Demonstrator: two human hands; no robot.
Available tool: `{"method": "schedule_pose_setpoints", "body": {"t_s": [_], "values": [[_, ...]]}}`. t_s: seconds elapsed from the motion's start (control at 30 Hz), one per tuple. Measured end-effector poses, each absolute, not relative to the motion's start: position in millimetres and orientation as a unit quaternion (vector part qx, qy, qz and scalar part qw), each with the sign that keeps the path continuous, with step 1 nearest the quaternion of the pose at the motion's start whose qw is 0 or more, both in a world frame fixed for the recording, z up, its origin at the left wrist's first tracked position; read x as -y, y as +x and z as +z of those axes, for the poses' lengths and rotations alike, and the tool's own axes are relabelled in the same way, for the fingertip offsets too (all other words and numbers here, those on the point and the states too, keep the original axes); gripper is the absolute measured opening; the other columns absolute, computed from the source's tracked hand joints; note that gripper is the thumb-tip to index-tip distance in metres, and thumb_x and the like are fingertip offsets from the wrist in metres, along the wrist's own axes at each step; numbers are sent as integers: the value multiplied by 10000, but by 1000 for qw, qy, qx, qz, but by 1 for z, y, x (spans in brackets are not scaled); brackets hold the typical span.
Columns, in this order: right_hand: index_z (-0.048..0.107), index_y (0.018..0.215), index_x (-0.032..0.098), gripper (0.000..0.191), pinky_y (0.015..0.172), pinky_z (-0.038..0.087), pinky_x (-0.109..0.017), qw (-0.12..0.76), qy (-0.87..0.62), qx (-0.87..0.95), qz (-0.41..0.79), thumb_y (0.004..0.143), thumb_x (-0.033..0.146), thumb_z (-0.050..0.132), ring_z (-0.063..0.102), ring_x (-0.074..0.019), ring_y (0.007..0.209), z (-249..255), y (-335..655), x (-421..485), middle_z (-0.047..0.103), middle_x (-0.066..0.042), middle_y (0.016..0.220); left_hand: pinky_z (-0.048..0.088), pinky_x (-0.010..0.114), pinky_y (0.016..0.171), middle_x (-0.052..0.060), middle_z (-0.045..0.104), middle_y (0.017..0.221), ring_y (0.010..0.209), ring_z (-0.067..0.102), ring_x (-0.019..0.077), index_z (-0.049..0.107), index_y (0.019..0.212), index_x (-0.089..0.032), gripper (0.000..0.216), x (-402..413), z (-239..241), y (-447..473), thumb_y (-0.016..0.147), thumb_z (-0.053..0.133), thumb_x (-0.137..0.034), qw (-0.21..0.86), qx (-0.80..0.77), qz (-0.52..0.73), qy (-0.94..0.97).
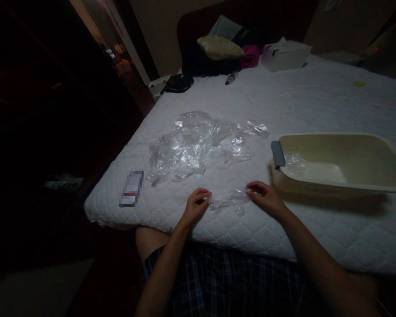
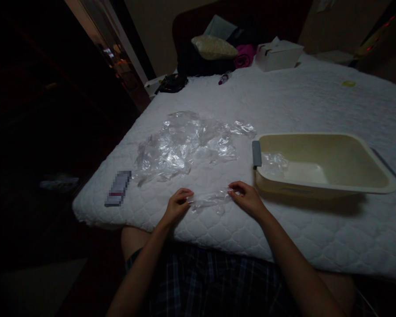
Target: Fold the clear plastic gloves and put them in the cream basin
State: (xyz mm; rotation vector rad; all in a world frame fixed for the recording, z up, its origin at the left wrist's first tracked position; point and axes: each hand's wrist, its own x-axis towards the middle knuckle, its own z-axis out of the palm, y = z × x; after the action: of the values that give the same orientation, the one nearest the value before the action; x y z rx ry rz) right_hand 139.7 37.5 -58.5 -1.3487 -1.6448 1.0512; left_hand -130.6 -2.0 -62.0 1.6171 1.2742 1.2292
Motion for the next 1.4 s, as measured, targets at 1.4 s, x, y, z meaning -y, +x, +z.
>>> {"method": "schedule_pose_setpoints", "body": {"t_s": [1.4], "values": [[634, 852, 211, 150, 695, 464, -337, 320, -432, 831, 140, 775, 195, 506, 534, -205, 805, -50, 133, -21, 560, -75, 858, 447, 457, 810, 114, 498, 1082, 1019, 505, 266, 488, 1016, -216, 360, 47, -41, -101, 663, 513, -146, -94, -434, 447, 776]]}}
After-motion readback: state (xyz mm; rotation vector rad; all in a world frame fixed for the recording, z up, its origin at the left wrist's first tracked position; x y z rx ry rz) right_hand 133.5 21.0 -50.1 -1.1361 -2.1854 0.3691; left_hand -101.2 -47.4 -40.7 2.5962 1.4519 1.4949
